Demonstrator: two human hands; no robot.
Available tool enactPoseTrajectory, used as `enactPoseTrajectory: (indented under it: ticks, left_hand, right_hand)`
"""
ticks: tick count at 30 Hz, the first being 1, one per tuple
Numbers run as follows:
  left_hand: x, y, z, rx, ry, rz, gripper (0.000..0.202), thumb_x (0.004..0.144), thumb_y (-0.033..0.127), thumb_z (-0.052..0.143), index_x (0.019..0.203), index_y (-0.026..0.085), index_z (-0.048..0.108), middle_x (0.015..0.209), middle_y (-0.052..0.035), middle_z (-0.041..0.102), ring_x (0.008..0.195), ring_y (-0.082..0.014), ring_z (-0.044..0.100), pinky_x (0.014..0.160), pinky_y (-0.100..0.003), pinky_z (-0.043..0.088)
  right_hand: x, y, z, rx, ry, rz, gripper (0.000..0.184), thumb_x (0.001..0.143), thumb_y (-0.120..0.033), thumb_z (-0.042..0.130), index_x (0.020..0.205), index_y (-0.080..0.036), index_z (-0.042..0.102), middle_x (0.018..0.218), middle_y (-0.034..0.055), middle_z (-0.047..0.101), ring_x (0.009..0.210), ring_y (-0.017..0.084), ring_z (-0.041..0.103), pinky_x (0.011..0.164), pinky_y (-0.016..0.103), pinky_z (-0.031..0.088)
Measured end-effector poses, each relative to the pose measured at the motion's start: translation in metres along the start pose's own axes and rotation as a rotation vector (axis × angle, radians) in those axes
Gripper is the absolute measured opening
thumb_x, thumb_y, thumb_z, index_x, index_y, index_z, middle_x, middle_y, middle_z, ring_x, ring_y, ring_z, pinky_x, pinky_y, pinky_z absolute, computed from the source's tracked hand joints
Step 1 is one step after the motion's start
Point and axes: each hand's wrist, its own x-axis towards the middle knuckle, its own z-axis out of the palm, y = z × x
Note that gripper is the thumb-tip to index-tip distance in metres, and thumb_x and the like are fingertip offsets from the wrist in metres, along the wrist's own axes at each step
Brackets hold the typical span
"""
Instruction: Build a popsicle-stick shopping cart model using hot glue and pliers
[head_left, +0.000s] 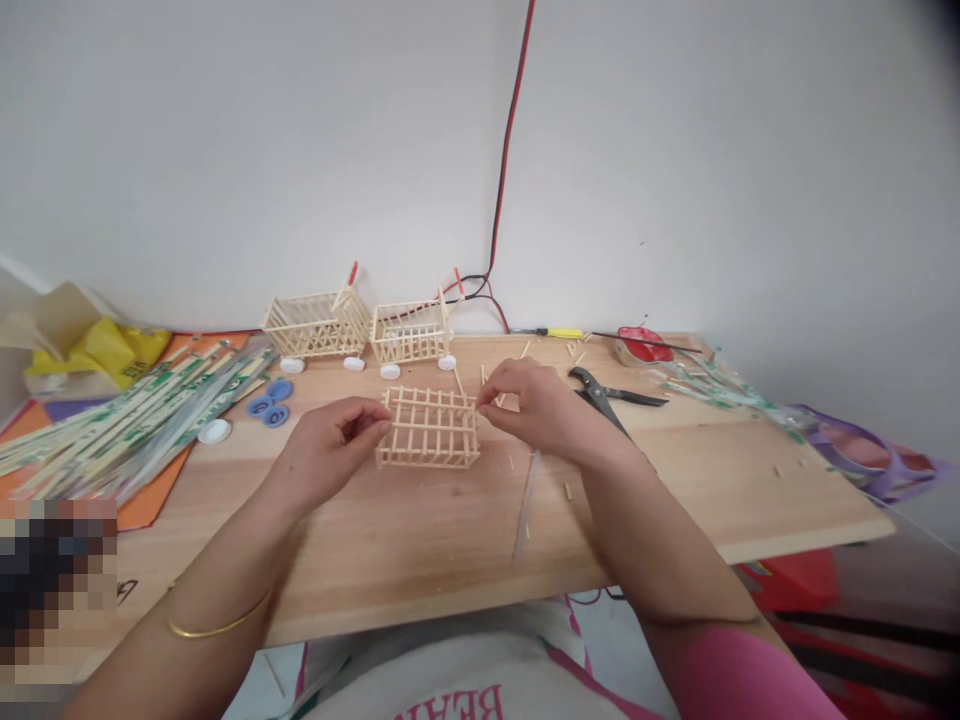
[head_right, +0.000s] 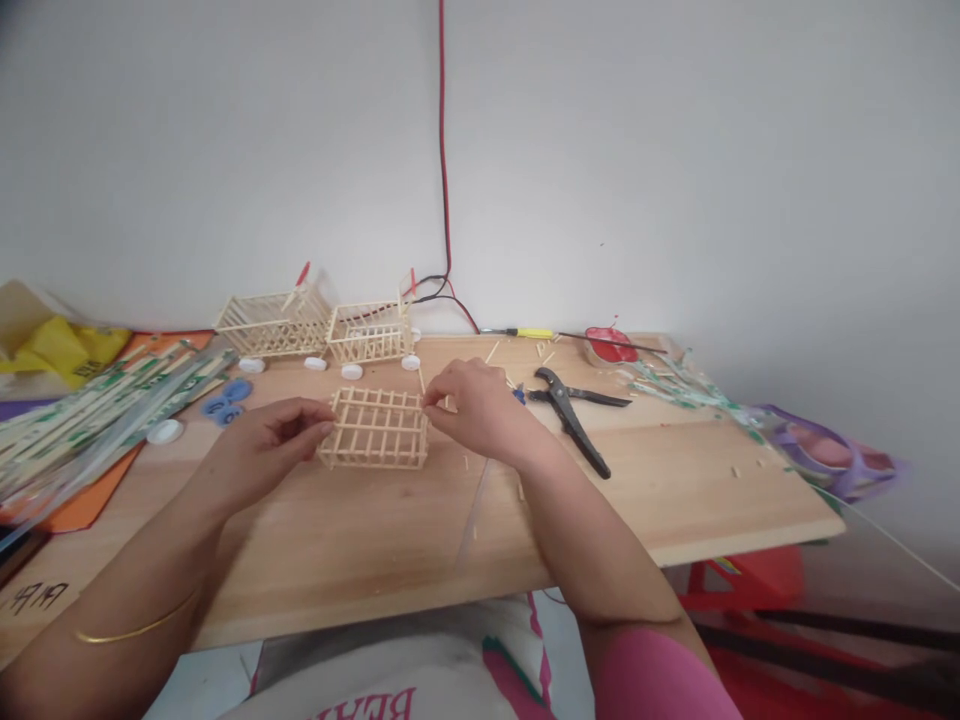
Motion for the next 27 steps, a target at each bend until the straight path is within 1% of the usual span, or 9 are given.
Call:
enactPoseTrajectory:
  ticks: [4,8,13,18,23,27]
  left_hand:
    - [0.001,-0.003,0.001,0.013,0.004,-0.014,0.026,0.08,0.041,0.058,0.089,0.017,0.065,0.069,-0.0011,0.063,0.057,-0.0122,0.054,0.053,-0.023,0.043]
    - [0.001,-0.003,0.001,0.035,0.011,-0.004,0.028,0.081,0.042,0.057,0.088,0.016,0.065,0.074,-0.0028,0.064,0.058,-0.0126,0.054,0.055,-0.024,0.044]
    - [0.002,-0.003,0.001,0.056,0.01,-0.009,0.029,0.081,0.043,0.057,0.088,0.017,0.066,0.073,-0.0024,0.064,0.058,-0.0125,0.053,0.055,-0.024,0.043]
    - [0.001,-0.002,0.001,0.05,0.003,-0.013,0.027,0.081,0.042,0.057,0.086,0.017,0.065,0.069,-0.0012,0.062,0.057,-0.0122,0.052,0.054,-0.023,0.042]
    - [0.0,0.001,0.002,0.026,0.007,0.029,0.024,0.081,0.04,0.056,0.083,0.017,0.064,0.067,-0.0002,0.061,0.057,-0.0115,0.052,0.054,-0.022,0.041]
    - [0.001,-0.001,0.003,0.029,0.011,0.05,0.022,0.082,0.038,0.056,0.084,0.018,0.064,0.065,0.0009,0.058,0.056,-0.0112,0.051,0.053,-0.021,0.041]
  right_hand:
    - [-0.003,0.003,-0.003,0.013,-0.153,0.037,0.01,0.078,-0.02,0.058,0.077,-0.02,0.068,0.081,0.0024,0.068,0.078,0.017,0.058,0.071,0.028,0.039]
    - [-0.003,0.006,0.002,0.08,-0.195,0.032,0.01,0.077,-0.019,0.057,0.075,-0.019,0.067,0.078,0.0007,0.069,0.073,0.015,0.059,0.065,0.025,0.039]
    - [-0.001,0.006,0.006,0.106,-0.27,0.027,0.012,0.075,-0.015,0.054,0.073,-0.018,0.066,0.073,0.0008,0.068,0.068,0.013,0.058,0.061,0.024,0.038]
    - [-0.001,0.004,0.008,0.133,-0.268,0.007,0.012,0.076,-0.016,0.053,0.074,-0.018,0.065,0.073,0.0004,0.067,0.066,0.013,0.057,0.06,0.023,0.037]
    - [-0.001,0.004,0.009,0.146,-0.265,-0.004,0.014,0.078,-0.017,0.052,0.074,-0.018,0.065,0.072,0.0004,0.067,0.066,0.013,0.057,0.061,0.024,0.038]
    - [-0.001,0.007,0.011,0.146,-0.258,-0.001,0.013,0.077,-0.016,0.052,0.074,-0.018,0.065,0.072,0.0007,0.067,0.067,0.013,0.057,0.062,0.025,0.038]
